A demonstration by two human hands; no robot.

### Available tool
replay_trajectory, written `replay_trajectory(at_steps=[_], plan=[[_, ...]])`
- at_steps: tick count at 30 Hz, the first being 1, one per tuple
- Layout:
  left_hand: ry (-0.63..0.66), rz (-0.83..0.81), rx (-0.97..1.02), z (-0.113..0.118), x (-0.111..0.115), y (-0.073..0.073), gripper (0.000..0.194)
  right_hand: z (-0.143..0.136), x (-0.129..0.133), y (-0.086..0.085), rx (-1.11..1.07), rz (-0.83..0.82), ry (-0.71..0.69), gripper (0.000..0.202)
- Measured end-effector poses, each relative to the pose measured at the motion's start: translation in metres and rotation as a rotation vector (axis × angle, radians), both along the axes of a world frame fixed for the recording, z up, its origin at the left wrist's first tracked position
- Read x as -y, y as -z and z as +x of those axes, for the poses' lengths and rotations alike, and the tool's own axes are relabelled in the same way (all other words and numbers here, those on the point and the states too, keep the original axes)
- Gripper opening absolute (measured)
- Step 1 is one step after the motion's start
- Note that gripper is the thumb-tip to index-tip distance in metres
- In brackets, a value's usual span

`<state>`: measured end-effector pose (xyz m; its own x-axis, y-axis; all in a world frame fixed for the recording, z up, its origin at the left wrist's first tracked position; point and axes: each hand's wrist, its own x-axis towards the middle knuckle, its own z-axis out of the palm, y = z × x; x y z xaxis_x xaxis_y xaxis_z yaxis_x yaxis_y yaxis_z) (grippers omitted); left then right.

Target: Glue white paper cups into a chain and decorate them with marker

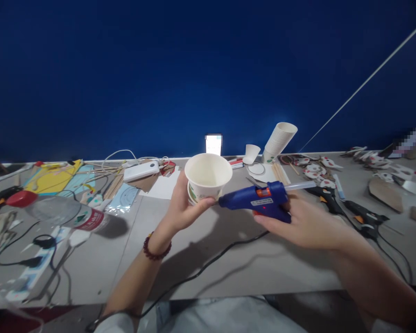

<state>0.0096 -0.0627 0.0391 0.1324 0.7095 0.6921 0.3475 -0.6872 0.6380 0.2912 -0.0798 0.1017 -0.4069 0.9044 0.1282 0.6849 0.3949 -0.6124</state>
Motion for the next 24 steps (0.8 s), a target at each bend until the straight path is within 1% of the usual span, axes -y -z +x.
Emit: replay_trajectory(at_steps=[3,5,8,17,22,24], plan=[[0.009,-0.006,-0.006,0.0008,0.0004,-0.0008,0.068,-0.0004,0.0004,-0.0056,0.024,0.03,-0.027,0.021],[0.012,-0.009,-0.005,0.001,0.0002,-0.001,0.069,-0.0009,0.0017,-0.0063,0.031,0.039,-0.016,0.021],[0.018,-0.014,0.003,0.0011,-0.0003,-0.0012,0.069,-0.001,0.0037,-0.0043,0.04,0.029,0.011,0.023],[0.022,-0.037,0.013,0.001,0.0,-0.0014,0.071,-0.0006,0.0053,-0.0042,0.014,-0.025,0.003,0.023],[0.036,-0.028,0.017,0.0013,-0.0001,-0.0021,0.07,0.0035,0.0063,0.0014,-0.022,0.036,-0.023,0.019],[0.038,-0.031,0.015,0.0014,0.0,-0.0022,0.07,0.0039,0.0064,0.0016,-0.027,0.026,-0.033,0.019]])
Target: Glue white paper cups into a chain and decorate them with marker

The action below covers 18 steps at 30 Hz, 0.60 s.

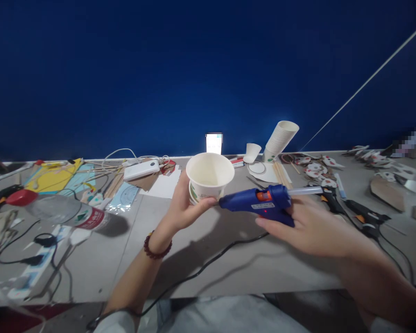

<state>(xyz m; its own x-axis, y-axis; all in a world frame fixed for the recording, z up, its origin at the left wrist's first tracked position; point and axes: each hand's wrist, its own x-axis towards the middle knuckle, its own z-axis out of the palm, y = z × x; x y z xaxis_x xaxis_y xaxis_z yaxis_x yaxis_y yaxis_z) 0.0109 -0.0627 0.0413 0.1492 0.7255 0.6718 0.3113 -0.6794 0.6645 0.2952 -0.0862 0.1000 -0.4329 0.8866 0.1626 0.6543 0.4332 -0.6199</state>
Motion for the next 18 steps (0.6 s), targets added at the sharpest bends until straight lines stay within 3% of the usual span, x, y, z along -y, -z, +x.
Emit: replay_trajectory(at_steps=[18], plan=[[0.011,-0.01,0.028,0.0016,0.0002,-0.0005,0.069,-0.0039,0.0056,-0.0037,0.041,-0.022,-0.021,0.02]])
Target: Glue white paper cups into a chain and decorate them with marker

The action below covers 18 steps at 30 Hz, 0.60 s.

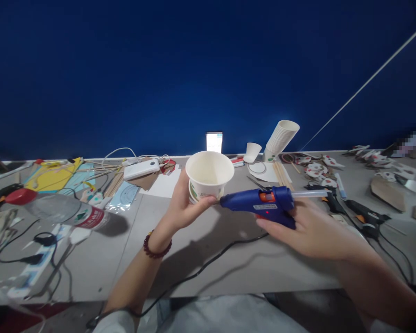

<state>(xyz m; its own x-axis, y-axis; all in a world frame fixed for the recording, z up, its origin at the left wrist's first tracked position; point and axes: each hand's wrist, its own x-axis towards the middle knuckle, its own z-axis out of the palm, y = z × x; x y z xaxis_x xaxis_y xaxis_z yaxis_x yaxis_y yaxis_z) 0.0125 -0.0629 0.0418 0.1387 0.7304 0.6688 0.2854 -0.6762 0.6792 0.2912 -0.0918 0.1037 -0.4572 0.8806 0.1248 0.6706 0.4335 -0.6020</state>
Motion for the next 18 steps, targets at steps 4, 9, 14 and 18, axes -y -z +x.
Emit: replay_trajectory(at_steps=[4,9,14,18], plan=[[0.007,-0.03,0.028,0.0,0.0,0.001,0.069,-0.005,0.006,-0.006,0.035,0.042,-0.037,0.018],[-0.018,-0.033,0.046,0.001,0.0,0.003,0.068,-0.012,0.016,-0.007,0.004,0.166,-0.11,0.009],[-0.046,-0.096,0.131,0.005,0.001,0.001,0.062,-0.017,0.024,0.01,-0.001,0.354,-0.183,0.025],[-0.065,-0.175,0.198,0.008,0.002,0.0,0.057,-0.024,0.026,0.022,0.038,0.582,-0.175,0.02]])
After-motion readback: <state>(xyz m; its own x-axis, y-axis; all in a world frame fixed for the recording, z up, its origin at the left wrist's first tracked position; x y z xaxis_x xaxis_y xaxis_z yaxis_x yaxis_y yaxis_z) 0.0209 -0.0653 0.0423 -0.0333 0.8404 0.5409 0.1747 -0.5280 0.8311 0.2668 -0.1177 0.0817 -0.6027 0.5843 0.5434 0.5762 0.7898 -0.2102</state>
